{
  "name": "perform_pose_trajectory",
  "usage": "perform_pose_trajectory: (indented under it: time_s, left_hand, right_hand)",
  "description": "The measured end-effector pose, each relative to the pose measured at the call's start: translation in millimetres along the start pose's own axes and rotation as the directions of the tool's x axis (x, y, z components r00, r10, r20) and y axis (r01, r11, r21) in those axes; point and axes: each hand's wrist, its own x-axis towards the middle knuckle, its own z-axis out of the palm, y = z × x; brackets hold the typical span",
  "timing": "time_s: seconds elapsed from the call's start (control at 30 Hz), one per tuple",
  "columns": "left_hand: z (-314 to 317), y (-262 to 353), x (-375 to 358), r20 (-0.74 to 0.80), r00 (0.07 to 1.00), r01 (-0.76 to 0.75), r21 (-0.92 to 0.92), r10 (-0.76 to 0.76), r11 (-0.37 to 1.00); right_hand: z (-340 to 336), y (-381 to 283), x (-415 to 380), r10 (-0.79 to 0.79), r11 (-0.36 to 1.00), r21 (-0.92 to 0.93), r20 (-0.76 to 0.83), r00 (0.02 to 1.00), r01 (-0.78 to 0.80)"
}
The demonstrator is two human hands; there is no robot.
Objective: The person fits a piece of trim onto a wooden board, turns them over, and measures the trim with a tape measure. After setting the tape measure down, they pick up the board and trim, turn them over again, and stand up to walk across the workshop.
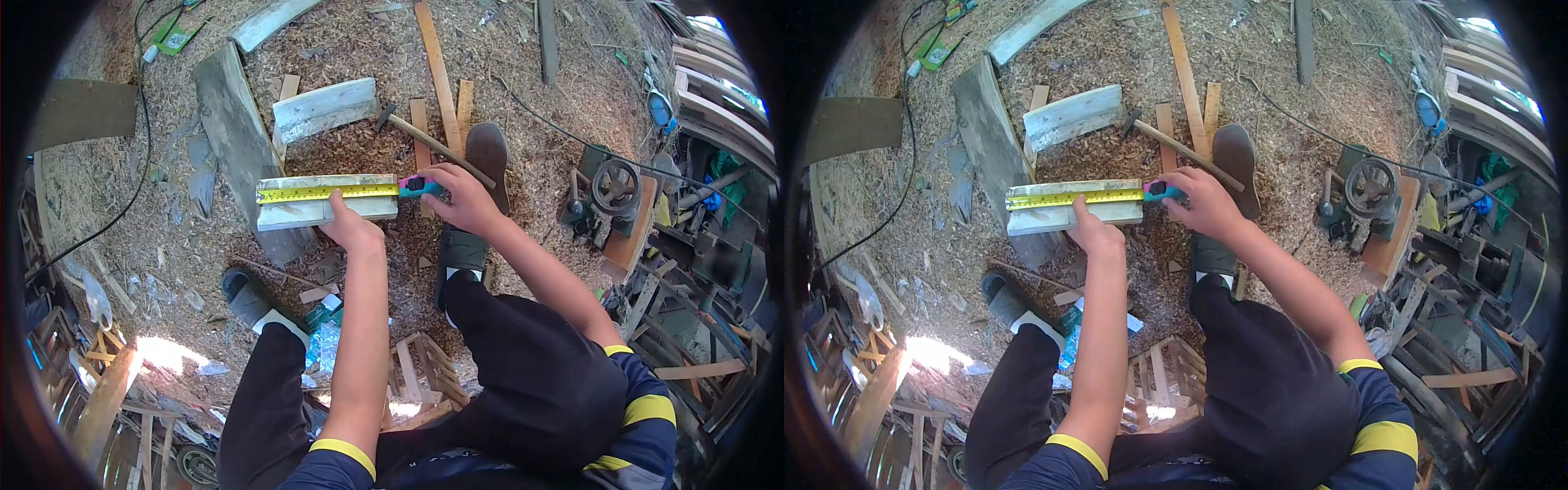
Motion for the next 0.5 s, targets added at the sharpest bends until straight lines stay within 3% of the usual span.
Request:
perform_pose_trajectory:
  time_s: [0.5]
  left_hand:
    - [-2.6, 1.3, -1.7, 0.017, 1.0, 0.014, -0.014, -0.014, 1.0]
  right_hand:
    - [21.3, 5.0, -7.9, 0.032, 0.983, -0.18, 0.057, 0.998, -0.022]
